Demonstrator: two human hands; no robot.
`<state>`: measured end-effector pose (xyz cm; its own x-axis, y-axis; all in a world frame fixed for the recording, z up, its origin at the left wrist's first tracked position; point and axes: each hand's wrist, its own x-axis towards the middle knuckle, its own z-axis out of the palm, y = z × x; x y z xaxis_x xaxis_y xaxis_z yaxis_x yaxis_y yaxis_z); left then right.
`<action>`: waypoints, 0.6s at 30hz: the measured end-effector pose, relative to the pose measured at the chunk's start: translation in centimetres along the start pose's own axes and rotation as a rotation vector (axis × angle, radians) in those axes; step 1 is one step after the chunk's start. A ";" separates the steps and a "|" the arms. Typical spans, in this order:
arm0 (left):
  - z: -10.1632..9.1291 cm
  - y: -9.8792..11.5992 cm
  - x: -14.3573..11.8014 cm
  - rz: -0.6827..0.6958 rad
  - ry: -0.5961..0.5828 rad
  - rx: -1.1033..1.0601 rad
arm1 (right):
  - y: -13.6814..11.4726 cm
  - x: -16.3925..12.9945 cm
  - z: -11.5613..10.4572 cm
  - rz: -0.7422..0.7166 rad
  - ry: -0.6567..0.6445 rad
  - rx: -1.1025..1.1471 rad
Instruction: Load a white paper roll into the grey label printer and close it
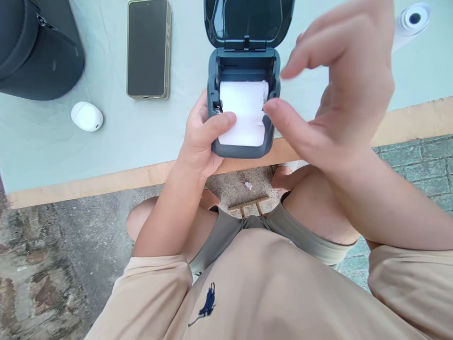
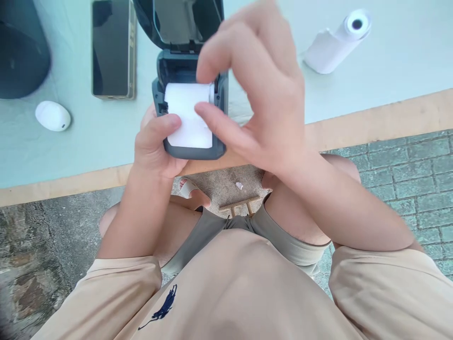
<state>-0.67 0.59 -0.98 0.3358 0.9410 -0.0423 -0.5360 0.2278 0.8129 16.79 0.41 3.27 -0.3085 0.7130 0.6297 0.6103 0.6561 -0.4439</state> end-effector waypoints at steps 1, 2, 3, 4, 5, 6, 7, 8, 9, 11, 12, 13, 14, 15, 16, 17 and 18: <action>0.1 0.0 0.0 0.001 0.005 0.008 | -0.1 0.0 -0.1 0.096 -0.021 -0.018; 0.1 0.1 0.0 0.001 0.009 0.016 | -0.1 0.1 -0.1 0.171 -0.066 -0.006; 0.1 0.1 0.0 0.000 0.012 0.022 | -0.1 0.0 -0.1 0.226 -0.119 0.033; 0.1 0.1 0.0 0.004 0.009 0.025 | -0.1 0.0 -0.1 0.259 -0.154 0.080; 0.1 0.1 0.0 0.005 0.006 0.028 | -0.1 0.0 -0.1 0.271 -0.162 0.126; 0.1 0.1 0.0 0.001 0.004 0.033 | 0.0 -0.1 0.0 0.290 -0.155 0.164; 0.1 0.0 0.0 -0.001 0.002 0.042 | 0.2 -0.1 0.1 0.318 -0.123 0.200; 0.0 0.0 -0.1 -0.002 -0.005 0.054 | 0.4 -0.1 0.2 0.349 -0.081 0.245; 0.0 -0.1 -0.1 -0.001 -0.013 0.065 | 0.7 0.0 0.4 0.394 -0.050 0.320; -0.2 -0.3 -0.1 -0.001 -0.034 0.085 | 1.1 0.2 0.8 0.497 -0.051 0.559; -0.3 -0.4 0.0 0.000 -0.040 0.091 | 1.3 0.4 1.0 0.542 -0.057 0.685; -0.4 -0.5 0.0 0.001 -0.042 0.094 | 1.3 0.6 1.2 0.575 -0.052 0.788; -0.5 -0.6 0.1 0.004 -0.046 0.094 | 1.3 0.7 1.4 0.598 -0.040 0.854; -0.7 -0.7 0.1 0.012 -0.051 0.089 | 1.2 0.8 1.5 0.608 -0.020 0.888; -0.8 -0.7 0.2 0.023 -0.059 0.082 | 1.0 0.9 1.5 0.600 -0.004 0.901; -0.8 -0.8 0.2 0.035 -0.069 0.073 | 0.8 0.9 1.4 0.588 -0.005 0.901; -0.9 -0.8 0.3 0.043 -0.073 0.065 | 0.7 0.8 1.4 0.565 -0.026 0.896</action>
<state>-0.82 0.89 -2.14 0.3709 0.9281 0.0338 -0.5005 0.1691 0.8491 15.99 1.82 2.62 -0.1702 0.9696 0.1760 -0.0875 0.1630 -0.9827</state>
